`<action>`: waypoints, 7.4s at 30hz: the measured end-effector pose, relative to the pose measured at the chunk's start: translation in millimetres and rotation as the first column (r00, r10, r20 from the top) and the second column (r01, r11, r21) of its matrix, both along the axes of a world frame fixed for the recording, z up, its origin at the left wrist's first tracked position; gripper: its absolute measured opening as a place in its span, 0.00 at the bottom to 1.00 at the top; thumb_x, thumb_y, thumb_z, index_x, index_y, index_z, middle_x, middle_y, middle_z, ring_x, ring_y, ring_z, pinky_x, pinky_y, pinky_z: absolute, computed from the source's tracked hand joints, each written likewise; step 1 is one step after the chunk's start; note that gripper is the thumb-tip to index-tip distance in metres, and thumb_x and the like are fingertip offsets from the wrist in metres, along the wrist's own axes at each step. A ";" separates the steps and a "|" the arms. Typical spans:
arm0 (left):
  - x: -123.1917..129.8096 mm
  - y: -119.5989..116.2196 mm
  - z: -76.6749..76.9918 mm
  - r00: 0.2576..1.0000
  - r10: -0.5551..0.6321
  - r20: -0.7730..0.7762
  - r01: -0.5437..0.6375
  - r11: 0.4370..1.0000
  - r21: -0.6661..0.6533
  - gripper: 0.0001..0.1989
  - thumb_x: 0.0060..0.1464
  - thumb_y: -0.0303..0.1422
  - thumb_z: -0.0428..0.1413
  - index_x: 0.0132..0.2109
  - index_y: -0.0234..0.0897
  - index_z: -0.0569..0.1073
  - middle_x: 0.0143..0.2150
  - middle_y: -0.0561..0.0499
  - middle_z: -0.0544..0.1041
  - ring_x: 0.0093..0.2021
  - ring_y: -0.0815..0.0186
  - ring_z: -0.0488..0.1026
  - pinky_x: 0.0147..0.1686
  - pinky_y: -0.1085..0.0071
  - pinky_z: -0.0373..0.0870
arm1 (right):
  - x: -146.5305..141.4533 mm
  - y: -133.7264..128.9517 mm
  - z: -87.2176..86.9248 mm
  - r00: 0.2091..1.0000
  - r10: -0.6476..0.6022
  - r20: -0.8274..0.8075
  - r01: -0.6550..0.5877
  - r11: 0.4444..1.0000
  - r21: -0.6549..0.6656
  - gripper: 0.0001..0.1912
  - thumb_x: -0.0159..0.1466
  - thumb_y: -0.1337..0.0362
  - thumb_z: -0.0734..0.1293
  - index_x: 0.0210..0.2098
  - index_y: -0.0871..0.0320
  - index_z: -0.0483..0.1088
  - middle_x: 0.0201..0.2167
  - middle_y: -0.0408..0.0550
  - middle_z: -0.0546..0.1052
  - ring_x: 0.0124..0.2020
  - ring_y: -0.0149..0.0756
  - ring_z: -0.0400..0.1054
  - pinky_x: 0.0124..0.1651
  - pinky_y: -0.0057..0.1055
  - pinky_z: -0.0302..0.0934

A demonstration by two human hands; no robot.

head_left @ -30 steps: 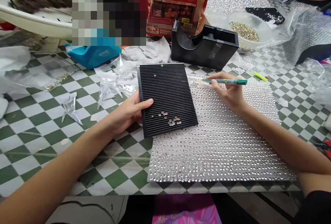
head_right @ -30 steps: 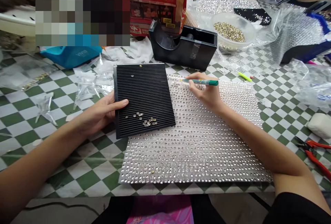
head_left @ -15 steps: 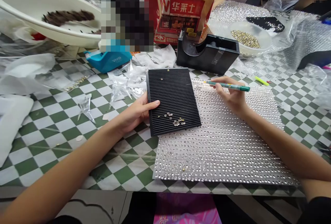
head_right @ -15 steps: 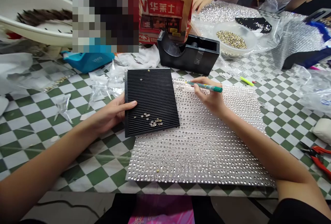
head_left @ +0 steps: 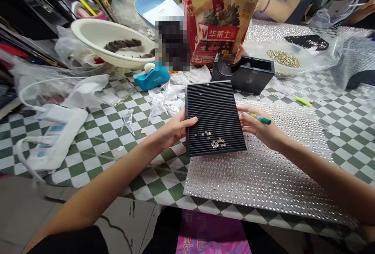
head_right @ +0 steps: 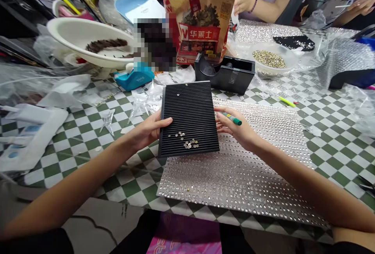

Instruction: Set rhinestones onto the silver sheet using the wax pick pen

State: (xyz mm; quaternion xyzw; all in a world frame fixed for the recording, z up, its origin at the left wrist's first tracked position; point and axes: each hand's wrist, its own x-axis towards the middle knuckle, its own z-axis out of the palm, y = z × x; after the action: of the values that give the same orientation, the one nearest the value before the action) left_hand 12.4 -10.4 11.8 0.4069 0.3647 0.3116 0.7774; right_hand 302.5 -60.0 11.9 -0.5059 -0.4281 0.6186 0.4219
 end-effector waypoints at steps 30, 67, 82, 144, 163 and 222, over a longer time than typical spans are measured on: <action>-45.1 244.9 84.1 0.489 0.299 -0.820 0.804 0.211 0.556 0.20 0.72 0.28 0.47 0.67 0.44 0.63 0.80 0.82 0.51 0.77 0.91 0.27 0.73 0.63 0.06 | 33.9 -39.9 14.5 0.973 -0.204 -0.107 0.205 0.979 0.002 0.14 0.57 0.53 0.81 0.39 0.51 0.81 0.39 0.46 0.83 0.36 0.37 0.75 0.36 0.32 0.72; -2.9 263.7 119.6 0.418 0.284 -0.863 0.827 0.275 0.491 0.22 0.63 0.10 0.47 0.53 0.39 0.72 0.55 0.68 0.80 0.70 0.94 0.51 0.76 0.65 0.15 | 35.3 -37.2 6.8 0.979 -0.196 -0.061 0.198 0.980 0.028 0.14 0.58 0.50 0.80 0.39 0.49 0.81 0.42 0.47 0.84 0.40 0.41 0.78 0.40 0.36 0.75; 3.2 207.7 119.7 0.038 0.551 -0.833 0.937 0.269 0.221 0.18 0.62 0.15 0.46 0.46 0.39 0.76 0.41 0.46 0.74 0.61 0.57 0.58 0.73 0.39 0.50 | 35.8 -37.5 3.2 0.960 -0.256 -0.112 0.254 0.967 -0.027 0.17 0.53 0.53 0.84 0.38 0.50 0.82 0.38 0.46 0.83 0.38 0.37 0.74 0.37 0.32 0.72; 23.2 -2.2 -28.3 0.962 -0.152 0.226 0.197 0.962 -0.190 0.22 0.51 0.30 0.74 0.52 0.36 0.77 0.49 0.45 0.85 0.48 0.58 0.83 0.46 0.66 0.79 | 19.6 -26.5 47.7 0.969 -0.004 0.246 -0.108 0.891 0.441 0.11 0.68 0.61 0.73 0.50 0.45 0.78 0.37 0.43 0.82 0.39 0.39 0.76 0.41 0.38 0.70; 23.0 -3.6 -29.3 0.967 -0.166 0.193 0.202 0.963 -0.180 0.27 0.52 0.33 0.73 0.57 0.35 0.75 0.57 0.39 0.84 0.54 0.52 0.83 0.47 0.65 0.81 | 0.4 -21.4 21.0 0.939 0.086 0.332 -0.252 0.830 0.498 0.01 0.62 0.63 0.71 0.34 0.50 0.74 0.27 0.44 0.77 0.30 0.40 0.74 0.42 0.47 0.73; 23.8 -4.0 -18.5 0.981 -0.129 0.148 0.155 0.971 -0.183 0.30 0.49 0.35 0.75 0.56 0.35 0.74 0.57 0.39 0.84 0.52 0.53 0.85 0.42 0.70 0.83 | 3.2 -17.4 18.0 0.990 -0.048 0.134 -0.017 0.894 0.447 0.08 0.68 0.58 0.73 0.33 0.52 0.75 0.28 0.44 0.81 0.26 0.36 0.76 0.31 0.38 0.73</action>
State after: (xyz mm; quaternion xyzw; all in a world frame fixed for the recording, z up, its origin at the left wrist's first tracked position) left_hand 36.2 -14.3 -6.8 0.3325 0.3096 0.2450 0.8565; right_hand 305.7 -77.5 29.9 -0.4415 -0.5836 0.4627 0.5004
